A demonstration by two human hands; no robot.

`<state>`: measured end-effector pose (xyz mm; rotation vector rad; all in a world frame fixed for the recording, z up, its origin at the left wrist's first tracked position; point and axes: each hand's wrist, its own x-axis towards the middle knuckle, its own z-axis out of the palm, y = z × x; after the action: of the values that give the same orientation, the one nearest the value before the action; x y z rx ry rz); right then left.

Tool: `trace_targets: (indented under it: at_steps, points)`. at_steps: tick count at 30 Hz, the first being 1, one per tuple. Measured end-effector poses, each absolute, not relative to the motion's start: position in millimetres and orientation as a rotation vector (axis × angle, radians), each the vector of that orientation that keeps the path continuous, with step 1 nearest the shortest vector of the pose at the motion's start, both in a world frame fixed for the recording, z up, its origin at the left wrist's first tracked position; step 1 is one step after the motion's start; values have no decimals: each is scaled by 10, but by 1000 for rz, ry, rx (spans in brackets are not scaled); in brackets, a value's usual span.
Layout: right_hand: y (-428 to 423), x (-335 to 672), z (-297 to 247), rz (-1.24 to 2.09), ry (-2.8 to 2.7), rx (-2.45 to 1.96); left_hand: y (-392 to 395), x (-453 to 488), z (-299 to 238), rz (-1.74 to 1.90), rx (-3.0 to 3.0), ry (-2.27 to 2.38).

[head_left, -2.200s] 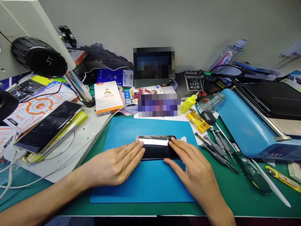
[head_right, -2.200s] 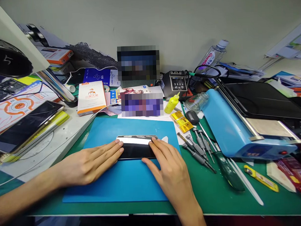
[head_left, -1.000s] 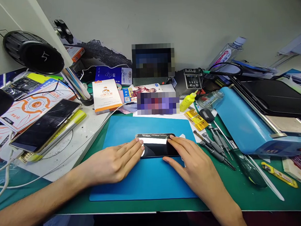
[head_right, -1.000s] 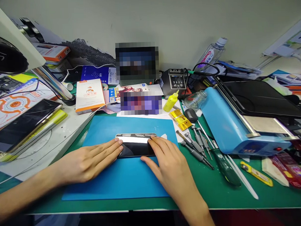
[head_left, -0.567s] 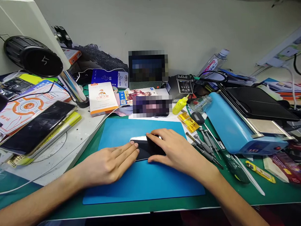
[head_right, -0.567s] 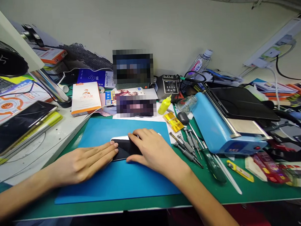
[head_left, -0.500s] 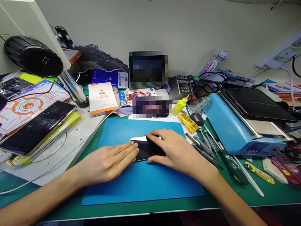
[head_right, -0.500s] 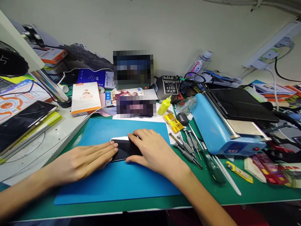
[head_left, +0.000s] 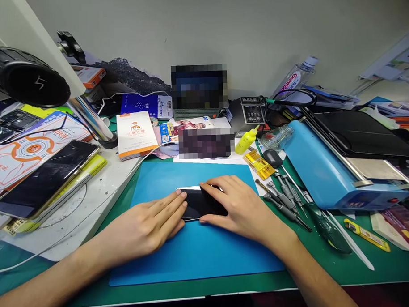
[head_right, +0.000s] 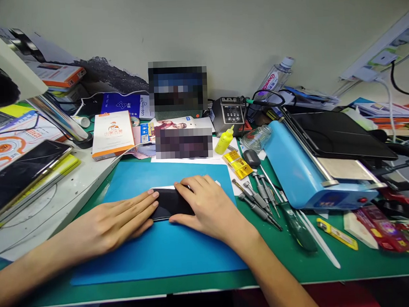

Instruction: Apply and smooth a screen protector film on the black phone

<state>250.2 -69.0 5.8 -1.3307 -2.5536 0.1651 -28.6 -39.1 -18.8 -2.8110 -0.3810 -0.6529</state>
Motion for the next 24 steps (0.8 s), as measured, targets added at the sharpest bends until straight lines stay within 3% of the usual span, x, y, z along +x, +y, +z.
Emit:
trace_targets:
  at_steps: [24]
  points:
    - [-720,2487,56,176,-2568,-1362,-425,-329,-223,-555,-2887,-383]
